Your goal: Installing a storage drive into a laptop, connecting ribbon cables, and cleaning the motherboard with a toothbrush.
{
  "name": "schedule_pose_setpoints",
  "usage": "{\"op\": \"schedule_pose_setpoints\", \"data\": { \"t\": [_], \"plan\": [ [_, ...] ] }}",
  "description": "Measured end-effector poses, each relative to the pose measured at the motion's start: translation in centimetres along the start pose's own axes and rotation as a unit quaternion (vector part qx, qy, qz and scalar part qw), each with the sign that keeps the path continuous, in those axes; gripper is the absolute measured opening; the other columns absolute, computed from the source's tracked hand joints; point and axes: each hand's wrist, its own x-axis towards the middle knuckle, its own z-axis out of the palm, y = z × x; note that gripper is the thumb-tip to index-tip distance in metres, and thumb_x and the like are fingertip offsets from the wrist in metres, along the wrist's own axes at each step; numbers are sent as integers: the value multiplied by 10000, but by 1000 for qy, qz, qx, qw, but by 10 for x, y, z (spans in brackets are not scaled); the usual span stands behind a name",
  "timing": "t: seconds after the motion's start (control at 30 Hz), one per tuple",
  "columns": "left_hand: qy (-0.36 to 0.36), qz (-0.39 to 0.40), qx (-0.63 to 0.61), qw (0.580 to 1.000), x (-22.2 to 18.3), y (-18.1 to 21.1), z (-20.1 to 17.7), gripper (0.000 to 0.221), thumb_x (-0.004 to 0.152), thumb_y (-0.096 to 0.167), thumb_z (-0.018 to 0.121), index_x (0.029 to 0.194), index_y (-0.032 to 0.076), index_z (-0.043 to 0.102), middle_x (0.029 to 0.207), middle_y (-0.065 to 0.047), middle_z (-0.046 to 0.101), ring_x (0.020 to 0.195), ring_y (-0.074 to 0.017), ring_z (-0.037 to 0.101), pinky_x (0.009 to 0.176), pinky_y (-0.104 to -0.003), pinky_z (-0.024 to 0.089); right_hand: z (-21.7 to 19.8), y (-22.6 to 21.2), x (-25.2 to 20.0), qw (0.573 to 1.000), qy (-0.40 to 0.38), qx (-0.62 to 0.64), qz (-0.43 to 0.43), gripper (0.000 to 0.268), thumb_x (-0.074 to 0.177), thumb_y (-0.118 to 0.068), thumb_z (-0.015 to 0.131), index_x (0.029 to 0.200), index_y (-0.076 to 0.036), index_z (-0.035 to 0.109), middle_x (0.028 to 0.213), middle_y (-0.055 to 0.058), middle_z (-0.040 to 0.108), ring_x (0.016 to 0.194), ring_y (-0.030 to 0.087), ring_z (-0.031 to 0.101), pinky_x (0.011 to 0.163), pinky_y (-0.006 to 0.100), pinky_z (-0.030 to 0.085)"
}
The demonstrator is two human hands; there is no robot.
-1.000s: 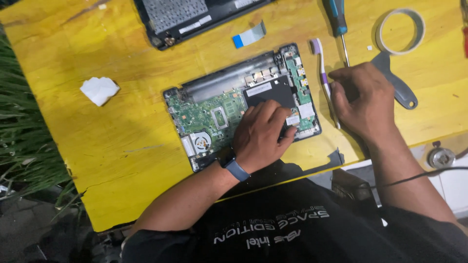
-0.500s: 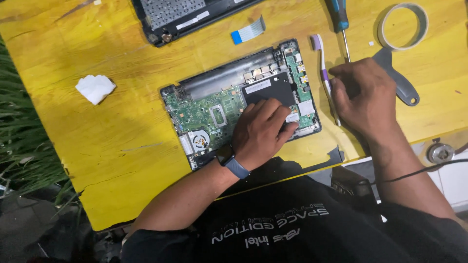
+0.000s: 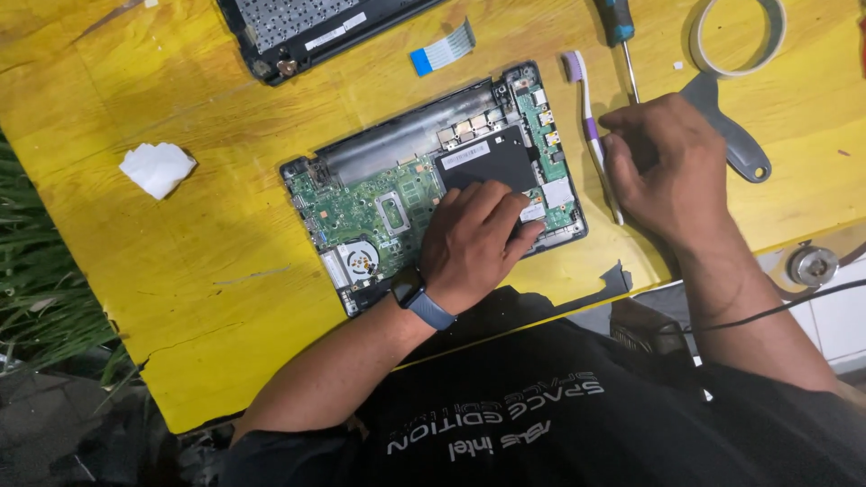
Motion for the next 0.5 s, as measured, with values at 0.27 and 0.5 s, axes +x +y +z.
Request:
{"op": "schedule_pose_setpoints", "data": {
  "t": [0.27,0.5],
  "plan": [
    [12,7,7,1000,-1,-1,3,247,973,254,779,1083,78,645,1012,-73,583,827,-292,562,661,-429,390,1,3,-1,1000,-4,-4,-5,115,1020,27,713,1120,43,768,1045,193,727,930,321,664,792,433,526],
    [7,9,8,1000,-2,-2,5,264,955,246,802,1080,79,641,1022,-75,579,831,-308,565,646,-441,390,1,2,-2,1000,-10,-12,5,125,1021,32,712,1127,45,777,1025,193,722,897,296,651,758,412,525]
  ]
}}
